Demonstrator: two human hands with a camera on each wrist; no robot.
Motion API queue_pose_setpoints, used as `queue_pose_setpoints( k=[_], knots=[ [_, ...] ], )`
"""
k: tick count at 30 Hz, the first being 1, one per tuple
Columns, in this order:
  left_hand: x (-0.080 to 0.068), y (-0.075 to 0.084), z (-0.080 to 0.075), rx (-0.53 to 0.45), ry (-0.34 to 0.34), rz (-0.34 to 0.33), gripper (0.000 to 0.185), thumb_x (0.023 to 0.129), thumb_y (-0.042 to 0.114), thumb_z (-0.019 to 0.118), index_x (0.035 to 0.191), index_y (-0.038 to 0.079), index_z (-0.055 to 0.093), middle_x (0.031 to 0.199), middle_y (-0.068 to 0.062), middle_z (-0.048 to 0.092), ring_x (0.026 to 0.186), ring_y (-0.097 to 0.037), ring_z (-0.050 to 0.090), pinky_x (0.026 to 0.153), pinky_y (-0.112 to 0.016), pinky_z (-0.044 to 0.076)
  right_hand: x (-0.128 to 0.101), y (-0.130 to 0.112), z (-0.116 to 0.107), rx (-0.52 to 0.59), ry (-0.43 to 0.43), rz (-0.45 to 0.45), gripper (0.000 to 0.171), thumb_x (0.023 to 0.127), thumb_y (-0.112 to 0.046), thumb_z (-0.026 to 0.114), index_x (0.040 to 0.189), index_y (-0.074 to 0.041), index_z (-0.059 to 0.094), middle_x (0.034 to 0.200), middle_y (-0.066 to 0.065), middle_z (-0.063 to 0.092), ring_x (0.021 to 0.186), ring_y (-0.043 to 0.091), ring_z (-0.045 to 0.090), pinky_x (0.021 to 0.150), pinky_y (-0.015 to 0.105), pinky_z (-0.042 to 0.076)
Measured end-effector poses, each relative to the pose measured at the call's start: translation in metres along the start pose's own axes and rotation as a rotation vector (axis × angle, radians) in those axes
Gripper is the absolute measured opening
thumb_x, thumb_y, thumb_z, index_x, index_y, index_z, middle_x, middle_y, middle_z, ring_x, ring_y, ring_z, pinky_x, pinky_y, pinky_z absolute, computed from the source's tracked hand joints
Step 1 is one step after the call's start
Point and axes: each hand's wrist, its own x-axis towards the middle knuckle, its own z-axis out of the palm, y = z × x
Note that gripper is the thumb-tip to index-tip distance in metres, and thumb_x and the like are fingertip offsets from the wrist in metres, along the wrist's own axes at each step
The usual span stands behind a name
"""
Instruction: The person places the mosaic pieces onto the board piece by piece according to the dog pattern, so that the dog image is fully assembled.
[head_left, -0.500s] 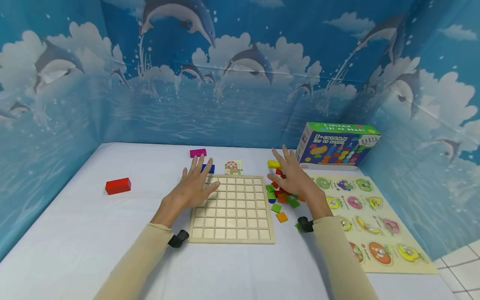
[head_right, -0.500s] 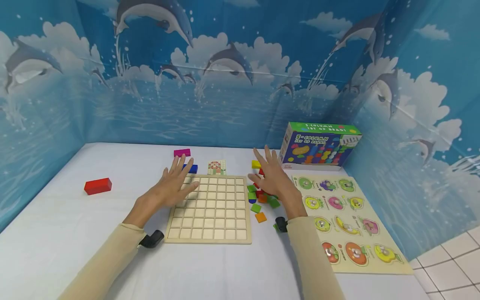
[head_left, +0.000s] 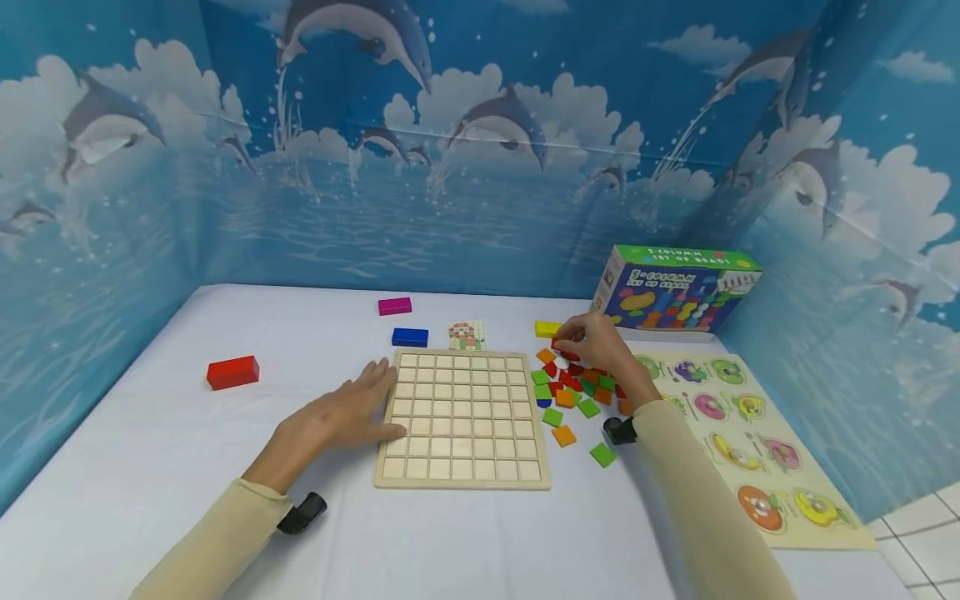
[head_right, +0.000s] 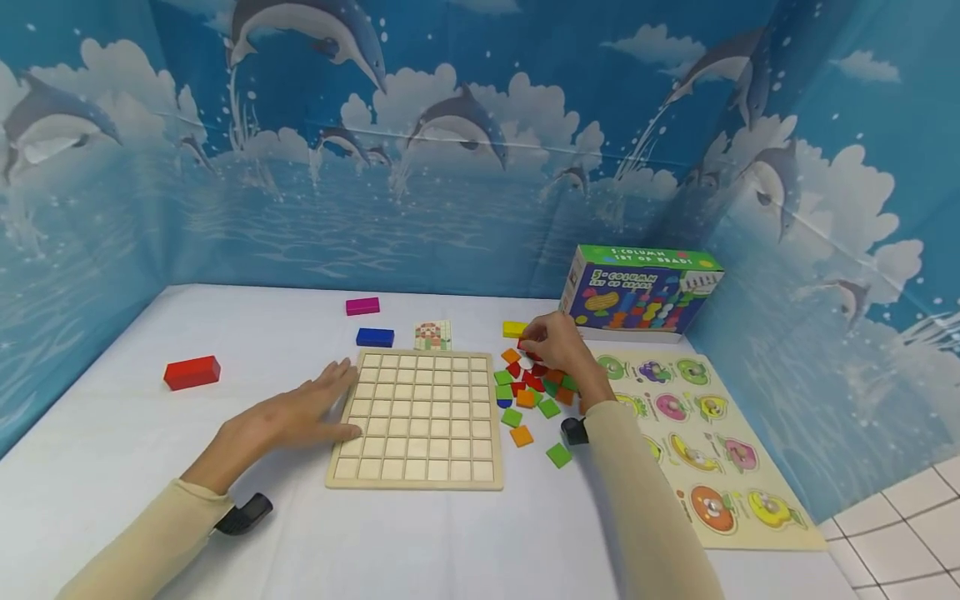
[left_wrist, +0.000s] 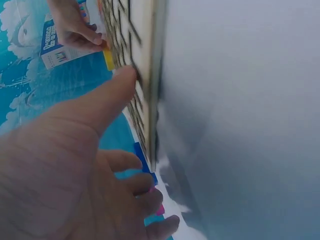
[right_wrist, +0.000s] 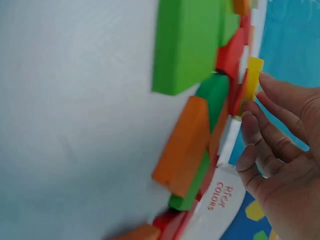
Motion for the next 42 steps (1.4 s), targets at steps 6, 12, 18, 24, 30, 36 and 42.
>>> queue_pose_setpoints(
  k=[6, 12, 18, 24, 30, 36, 42],
  knots=[
    [-0.001, -0.009, 0.004, -0.030, -0.027, 0.070, 0.102, 0.103, 0.046, 0.072, 0.171, -0.002, 0.013, 0.181, -0.019, 0.004, 0.167, -0.039, 0.002, 0.134, -0.062, 0.006, 0.004, 0.003, 0.005, 0.024, 0.011, 0.044, 0.021, 0.098, -0.012, 0.081, 0.110, 0.006, 0.081, 0.102, 0.019, 0.079, 0.090, 0.029, 0.068, 0.078, 0.033, 0.057],
    [-0.005, -0.012, 0.004, -0.050, -0.039, 0.093, 0.101, 0.104, 0.045, 0.072, 0.171, -0.003, 0.013, 0.181, -0.019, 0.003, 0.167, -0.039, 0.001, 0.133, -0.063, 0.003, 0.009, -0.001, 0.007, 0.013, 0.008, 0.113, 0.025, 0.098, -0.011, 0.082, 0.115, 0.007, 0.080, 0.108, 0.021, 0.079, 0.099, 0.033, 0.069, 0.088, 0.042, 0.061],
    [-0.006, -0.012, 0.002, -0.043, -0.052, 0.077, 0.103, 0.102, 0.046, 0.073, 0.171, -0.002, 0.014, 0.181, -0.019, 0.004, 0.167, -0.039, 0.002, 0.133, -0.063, 0.005, 0.013, -0.006, 0.008, 0.022, -0.002, 0.206, 0.023, 0.098, -0.013, 0.081, 0.111, 0.006, 0.080, 0.104, 0.019, 0.076, 0.094, 0.030, 0.066, 0.084, 0.037, 0.059],
    [-0.007, -0.007, -0.001, -0.043, -0.069, 0.060, 0.104, 0.101, 0.045, 0.076, 0.170, -0.004, 0.016, 0.180, -0.022, 0.005, 0.167, -0.041, 0.003, 0.133, -0.064, 0.007, 0.009, -0.009, 0.007, 0.049, -0.014, 0.243, 0.020, 0.097, -0.014, 0.083, 0.102, 0.004, 0.075, 0.098, 0.016, 0.071, 0.088, 0.028, 0.062, 0.076, 0.031, 0.054],
    [-0.005, 0.001, -0.005, -0.012, -0.095, 0.024, 0.103, 0.100, 0.044, 0.076, 0.170, -0.003, 0.017, 0.180, -0.021, 0.006, 0.167, -0.039, 0.005, 0.133, -0.063, 0.010, 0.005, -0.014, 0.004, 0.081, -0.024, 0.183, 0.020, 0.098, -0.017, 0.082, 0.095, 0.000, 0.071, 0.089, 0.012, 0.071, 0.086, 0.027, 0.061, 0.072, 0.030, 0.050],
    [-0.001, 0.003, -0.008, -0.001, -0.101, 0.013, 0.104, 0.100, 0.042, 0.077, 0.169, -0.005, 0.016, 0.179, -0.024, 0.006, 0.167, -0.041, 0.005, 0.132, -0.064, 0.010, 0.006, -0.024, 0.007, 0.314, -0.082, 0.080, 0.019, 0.101, -0.012, 0.078, 0.103, 0.004, 0.068, 0.090, 0.017, 0.078, 0.079, 0.032, 0.070, 0.065, 0.030, 0.054],
    [0.001, 0.003, -0.007, -0.013, -0.101, 0.019, 0.104, 0.100, 0.042, 0.078, 0.169, -0.006, 0.016, 0.179, -0.024, 0.006, 0.167, -0.041, 0.004, 0.132, -0.065, 0.009, 0.009, -0.042, 0.023, 0.546, -0.219, 0.028, 0.033, 0.105, -0.004, 0.070, 0.134, 0.010, 0.066, 0.099, 0.023, 0.080, 0.075, 0.032, 0.071, 0.067, 0.032, 0.059]
  ],
)
